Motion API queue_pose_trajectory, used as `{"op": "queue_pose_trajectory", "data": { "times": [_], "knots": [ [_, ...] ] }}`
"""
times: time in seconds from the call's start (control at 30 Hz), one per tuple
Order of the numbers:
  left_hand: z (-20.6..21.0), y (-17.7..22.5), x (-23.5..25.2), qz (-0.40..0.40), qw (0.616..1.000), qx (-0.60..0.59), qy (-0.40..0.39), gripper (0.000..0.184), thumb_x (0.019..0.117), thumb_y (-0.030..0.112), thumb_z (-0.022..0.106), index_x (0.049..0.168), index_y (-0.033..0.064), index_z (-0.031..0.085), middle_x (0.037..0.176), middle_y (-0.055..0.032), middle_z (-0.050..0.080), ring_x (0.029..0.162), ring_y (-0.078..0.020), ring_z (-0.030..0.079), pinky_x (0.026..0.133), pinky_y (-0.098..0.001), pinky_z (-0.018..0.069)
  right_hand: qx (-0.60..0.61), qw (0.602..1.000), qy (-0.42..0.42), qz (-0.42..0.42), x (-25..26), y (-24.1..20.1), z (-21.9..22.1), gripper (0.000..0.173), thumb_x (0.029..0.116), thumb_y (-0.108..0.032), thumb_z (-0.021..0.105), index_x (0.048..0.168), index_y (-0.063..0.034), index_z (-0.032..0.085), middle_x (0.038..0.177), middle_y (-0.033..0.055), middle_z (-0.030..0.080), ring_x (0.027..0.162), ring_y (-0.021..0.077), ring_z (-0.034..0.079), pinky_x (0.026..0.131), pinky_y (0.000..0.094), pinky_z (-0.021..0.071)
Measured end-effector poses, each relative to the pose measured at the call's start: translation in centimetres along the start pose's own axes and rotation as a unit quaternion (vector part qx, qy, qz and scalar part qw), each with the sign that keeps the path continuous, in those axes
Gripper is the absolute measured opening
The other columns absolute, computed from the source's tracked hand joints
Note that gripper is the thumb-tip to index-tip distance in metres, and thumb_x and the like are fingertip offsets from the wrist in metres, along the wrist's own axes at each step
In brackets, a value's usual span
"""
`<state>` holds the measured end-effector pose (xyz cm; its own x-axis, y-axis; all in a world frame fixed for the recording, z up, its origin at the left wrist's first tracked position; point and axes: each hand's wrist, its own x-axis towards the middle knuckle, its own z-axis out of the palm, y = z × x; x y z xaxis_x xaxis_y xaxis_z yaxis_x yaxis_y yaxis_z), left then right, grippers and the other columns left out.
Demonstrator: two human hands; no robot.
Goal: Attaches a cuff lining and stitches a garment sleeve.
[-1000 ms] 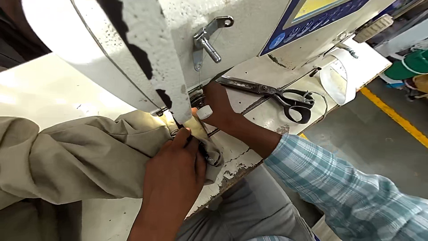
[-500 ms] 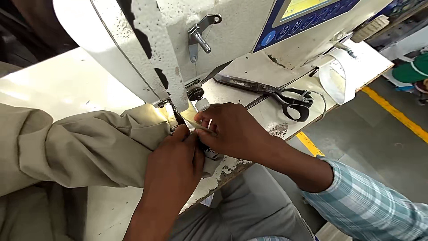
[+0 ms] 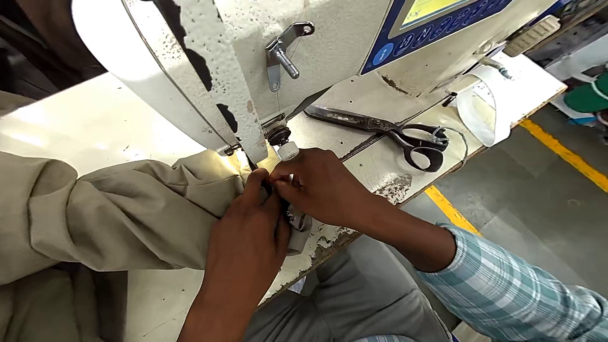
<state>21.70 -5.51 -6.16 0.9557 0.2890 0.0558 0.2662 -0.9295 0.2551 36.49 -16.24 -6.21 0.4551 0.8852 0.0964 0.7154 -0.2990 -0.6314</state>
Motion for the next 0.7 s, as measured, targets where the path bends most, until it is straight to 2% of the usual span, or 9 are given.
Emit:
{"op": "queue_pose_trajectory", "data": {
  "times": [0.13, 0.27, 0.37, 0.4, 0.47, 0.53, 0.6, 0.7],
  "knots": [
    [0.0, 0.1, 0.1, 0.010, 1.000, 0.019, -0.002, 0.028, 0.0876, 0.025, 0.059, 0.105, 0.0167, 0.080, 0.140, -0.0075, 0.060, 0.083, -0.0253, 0.069, 0.058, -0.0433, 0.0557, 0.022, 0.999, -0.035, 0.003, 0.5, 0.3, 0.0, 0.014, 0.0966, -0.016, 0.063, 0.088, -0.0118, 0.074, 0.076, 0.0000, 0.063, 0.068, 0.0118, 0.059, 0.061, 0.0320, 0.0484],
    [-0.2, 0.5, 0.3, 0.006, 1.000, 0.022, -0.006, 0.024, 0.0883, 0.023, 0.061, 0.102, 0.0159, 0.080, 0.133, -0.0098, 0.061, 0.075, -0.0252, 0.068, 0.055, -0.0435, 0.0558, 0.030, 0.998, -0.052, 0.009, 0.5, 0.5, -0.2, 0.015, 0.0986, -0.016, 0.064, 0.097, -0.0110, 0.077, 0.088, 0.0036, 0.068, 0.077, 0.0156, 0.065, 0.069, 0.0365, 0.0540],
    [0.1, 0.4, 0.1, 0.003, 1.000, 0.014, 0.013, 0.029, 0.0905, 0.024, 0.057, 0.105, 0.0158, 0.080, 0.124, -0.0101, 0.062, 0.072, -0.0226, 0.065, 0.055, -0.0399, 0.0545, 0.047, 0.998, -0.029, 0.019, 0.0, 1.1, 0.2, 0.016, 0.1018, -0.024, 0.062, 0.101, -0.0153, 0.075, 0.087, -0.0005, 0.065, 0.071, 0.0108, 0.061, 0.064, 0.0313, 0.0525],
    [0.2, 0.4, 0.0, 0.003, 1.000, 0.014, 0.019, 0.029, 0.0917, 0.026, 0.056, 0.104, 0.0155, 0.080, 0.122, -0.0099, 0.063, 0.073, -0.0223, 0.065, 0.055, -0.0394, 0.0545, 0.051, 0.998, -0.013, 0.022, -0.2, 1.3, 0.1, 0.015, 0.1006, -0.028, 0.065, 0.102, -0.0154, 0.074, 0.086, -0.0014, 0.065, 0.068, 0.0100, 0.061, 0.062, 0.0307, 0.0529],
    [0.4, 0.4, -0.1, 0.004, 1.000, 0.017, 0.024, 0.030, 0.0938, 0.028, 0.055, 0.103, 0.0156, 0.081, 0.118, -0.0088, 0.064, 0.073, -0.0218, 0.065, 0.056, -0.0388, 0.0546, 0.033, 0.999, 0.001, 0.028, -0.1, 1.3, -0.3, 0.023, 0.0950, -0.033, 0.074, 0.106, -0.0130, 0.071, 0.084, -0.0011, 0.067, 0.067, 0.0124, 0.063, 0.061, 0.0351, 0.0542],
    [0.4, 0.4, -0.2, 0.005, 1.000, 0.017, 0.019, 0.030, 0.0935, 0.028, 0.055, 0.103, 0.0151, 0.080, 0.116, -0.0084, 0.064, 0.075, -0.0228, 0.065, 0.056, -0.0396, 0.0549, 0.014, 0.999, -0.014, 0.040, 0.4, 1.0, -0.9, 0.025, 0.0915, -0.035, 0.078, 0.103, -0.0140, 0.072, 0.078, -0.0035, 0.068, 0.069, 0.0119, 0.066, 0.063, 0.0372, 0.0552],
    [0.3, 0.4, -0.1, 0.003, 1.000, 0.011, 0.015, 0.031, 0.0929, 0.028, 0.056, 0.106, 0.0146, 0.080, 0.116, -0.0083, 0.064, 0.077, -0.0235, 0.066, 0.058, -0.0407, 0.0554, 0.013, 0.999, -0.032, 0.038, 0.9, 0.7, -1.5, 0.018, 0.0912, -0.030, 0.078, 0.099, -0.0146, 0.073, 0.076, -0.0040, 0.068, 0.068, 0.0111, 0.066, 0.063, 0.0370, 0.0539],
    [0.3, 0.4, -0.1, 0.000, 1.000, 0.009, 0.015, 0.035, 0.0938, 0.029, 0.055, 0.116, 0.0164, 0.079, 0.113, -0.0063, 0.064, 0.077, -0.0215, 0.064, 0.058, -0.0386, 0.0547, 0.011, 0.999, -0.032, 0.028, 0.9, 0.6, -2.1, 0.011, 0.0935, -0.026, 0.076, 0.095, -0.0148, 0.074, 0.077, -0.0031, 0.069, 0.069, 0.0112, 0.066, 0.063, 0.0365, 0.0540]
  ]
}}
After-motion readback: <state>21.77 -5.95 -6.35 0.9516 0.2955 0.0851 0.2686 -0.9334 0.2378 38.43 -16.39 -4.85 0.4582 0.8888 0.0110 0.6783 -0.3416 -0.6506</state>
